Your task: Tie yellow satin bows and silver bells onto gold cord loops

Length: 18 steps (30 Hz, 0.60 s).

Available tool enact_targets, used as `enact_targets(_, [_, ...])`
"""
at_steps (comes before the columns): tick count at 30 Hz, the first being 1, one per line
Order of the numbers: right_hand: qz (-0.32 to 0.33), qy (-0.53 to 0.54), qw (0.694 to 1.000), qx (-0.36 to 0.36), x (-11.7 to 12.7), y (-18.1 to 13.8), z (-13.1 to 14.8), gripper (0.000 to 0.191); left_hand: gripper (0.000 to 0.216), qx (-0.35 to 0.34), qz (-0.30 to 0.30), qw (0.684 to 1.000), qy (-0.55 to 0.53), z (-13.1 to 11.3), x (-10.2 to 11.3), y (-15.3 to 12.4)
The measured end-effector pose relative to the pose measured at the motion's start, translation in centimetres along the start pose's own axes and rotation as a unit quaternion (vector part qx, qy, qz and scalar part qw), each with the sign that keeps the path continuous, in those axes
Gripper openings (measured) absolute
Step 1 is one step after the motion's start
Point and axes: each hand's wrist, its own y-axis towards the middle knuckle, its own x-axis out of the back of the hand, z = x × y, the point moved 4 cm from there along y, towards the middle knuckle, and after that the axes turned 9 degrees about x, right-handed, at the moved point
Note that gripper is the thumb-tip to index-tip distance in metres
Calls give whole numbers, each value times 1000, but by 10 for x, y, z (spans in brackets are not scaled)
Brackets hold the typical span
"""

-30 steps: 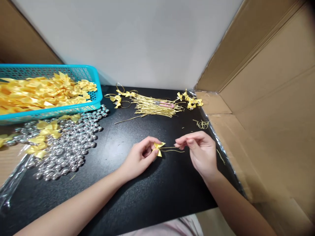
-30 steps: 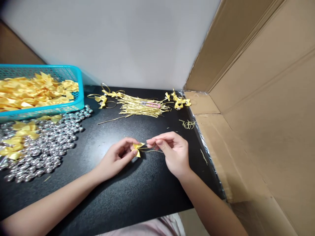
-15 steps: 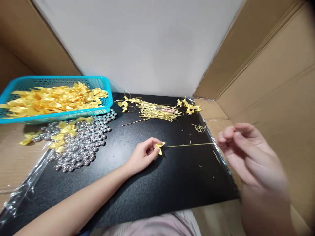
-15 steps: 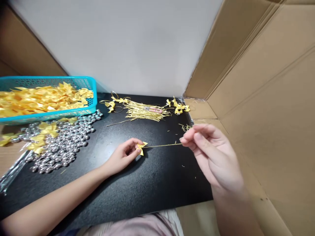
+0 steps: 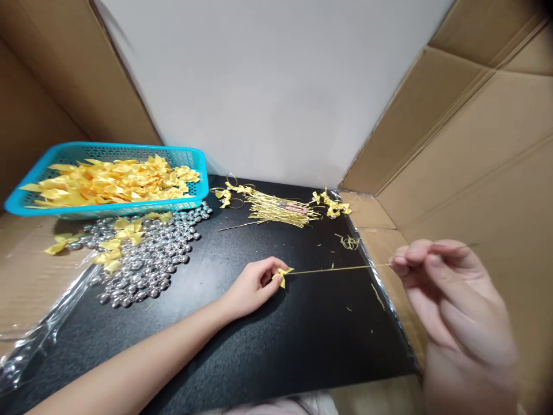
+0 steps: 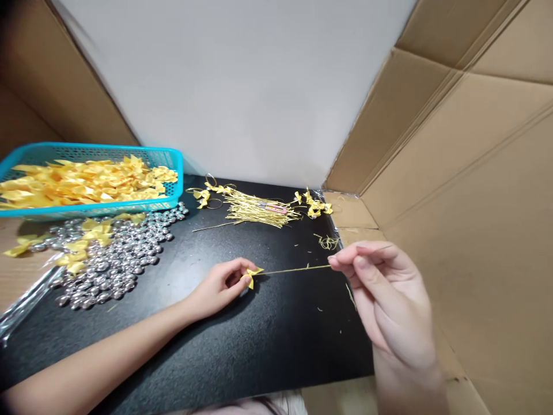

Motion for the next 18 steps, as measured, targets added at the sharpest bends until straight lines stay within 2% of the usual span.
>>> enact_targets(3, [25, 10, 1000, 0, -9, -1, -8, 9, 19, -44, -29, 995, 91, -2, 7, 1])
enact_targets(6, [46, 25, 999, -8, -20, -2, -21, 8, 19, -58, -53, 980, 181, -1, 17, 5])
enact_targets(13, [109, 32, 992, -47, -42, -13, -58, 4, 32, -28, -118, 953, 278, 9, 31, 11])
enact_targets(16, [128, 34, 990, -51, -46, -18, -69, 5, 32, -24, -128, 945, 301, -2, 40, 10])
enact_targets(18, [130, 30, 990, -54, -47, -20, -75, 5, 27, 4, -138, 924, 357, -11, 56, 5])
